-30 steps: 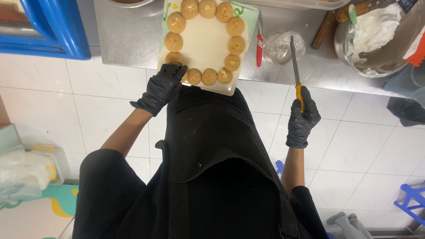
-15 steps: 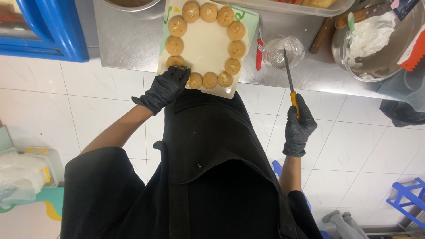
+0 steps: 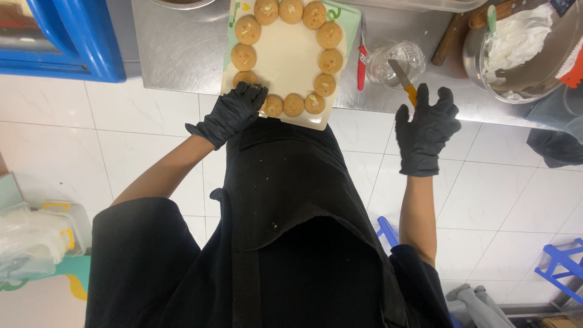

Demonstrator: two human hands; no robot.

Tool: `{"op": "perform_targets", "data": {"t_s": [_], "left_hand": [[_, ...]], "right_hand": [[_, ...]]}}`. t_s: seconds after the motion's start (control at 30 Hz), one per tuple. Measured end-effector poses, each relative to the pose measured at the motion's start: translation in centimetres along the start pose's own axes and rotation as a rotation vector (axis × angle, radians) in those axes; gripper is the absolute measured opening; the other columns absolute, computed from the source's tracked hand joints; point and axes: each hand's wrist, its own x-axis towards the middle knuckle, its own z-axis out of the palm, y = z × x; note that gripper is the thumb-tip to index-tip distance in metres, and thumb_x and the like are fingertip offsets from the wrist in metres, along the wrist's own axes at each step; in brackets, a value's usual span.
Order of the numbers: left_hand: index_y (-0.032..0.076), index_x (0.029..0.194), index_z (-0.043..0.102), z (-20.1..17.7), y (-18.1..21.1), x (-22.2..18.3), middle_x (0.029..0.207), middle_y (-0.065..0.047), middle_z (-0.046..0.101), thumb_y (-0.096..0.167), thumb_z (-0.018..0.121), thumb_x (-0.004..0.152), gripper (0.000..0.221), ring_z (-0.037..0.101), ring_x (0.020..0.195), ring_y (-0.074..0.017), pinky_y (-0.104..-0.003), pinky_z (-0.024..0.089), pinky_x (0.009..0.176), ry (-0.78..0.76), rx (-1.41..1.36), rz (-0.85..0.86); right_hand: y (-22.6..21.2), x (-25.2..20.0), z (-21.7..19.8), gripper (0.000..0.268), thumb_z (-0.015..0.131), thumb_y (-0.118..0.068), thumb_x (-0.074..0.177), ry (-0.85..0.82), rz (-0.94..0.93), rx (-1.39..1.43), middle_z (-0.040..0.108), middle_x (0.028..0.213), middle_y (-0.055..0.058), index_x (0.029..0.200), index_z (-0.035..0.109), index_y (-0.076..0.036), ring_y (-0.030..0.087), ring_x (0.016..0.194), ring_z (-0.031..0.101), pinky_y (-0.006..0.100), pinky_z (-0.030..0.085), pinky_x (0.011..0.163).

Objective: Filling small pastry shells with cream using a spreader and arranging them on a square tray.

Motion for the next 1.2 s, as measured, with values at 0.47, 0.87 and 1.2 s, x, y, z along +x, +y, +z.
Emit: {"op": "perform_targets", "data": {"t_s": [0.47,0.87,1.2], "left_hand": [[0.012,0.124,0.065,1.4,-4.1,1.8,0.109,-0.002,0.065,0.045,0.072,0.082,0.054,0.059,0.102,-0.0226,-0.038,0.051,0.088,0.071,0.236,0.325],[0.017,0.125,0.066,2.9,-5.4,2.3,0.108,0.000,0.064,0.057,0.069,0.084,0.058,0.060,0.108,-0.0224,-0.048,0.048,0.101,0.211,0.167,0.380],[0.008,0.147,0.056,0.6,-4.0,2.5,0.100,-0.005,0.058,0.049,0.069,0.081,0.079,0.056,0.098,-0.0242,-0.049,0.046,0.102,0.224,0.115,0.247]], "right_hand": [[-22.8,-1.5,13.5,0.068,0.073,-0.051,0.084,-0.184,-0.575,0.395,0.061,0.118,0.015,0.128,0.059,-0.001,0.034,0.115,0.054,0.058,0.034,0.103],[-22.0,-2.0,16.1,0.054,0.072,-0.047,0.086,0.000,-0.570,0.330,0.062,0.113,0.009,0.123,0.064,-0.008,0.028,0.111,0.056,0.055,0.037,0.101],[-21.4,-1.7,14.2,0.078,0.078,-0.052,0.085,-0.114,-0.541,0.539,0.061,0.124,0.011,0.142,0.054,-0.004,0.028,0.115,0.056,0.055,0.035,0.106]]}}
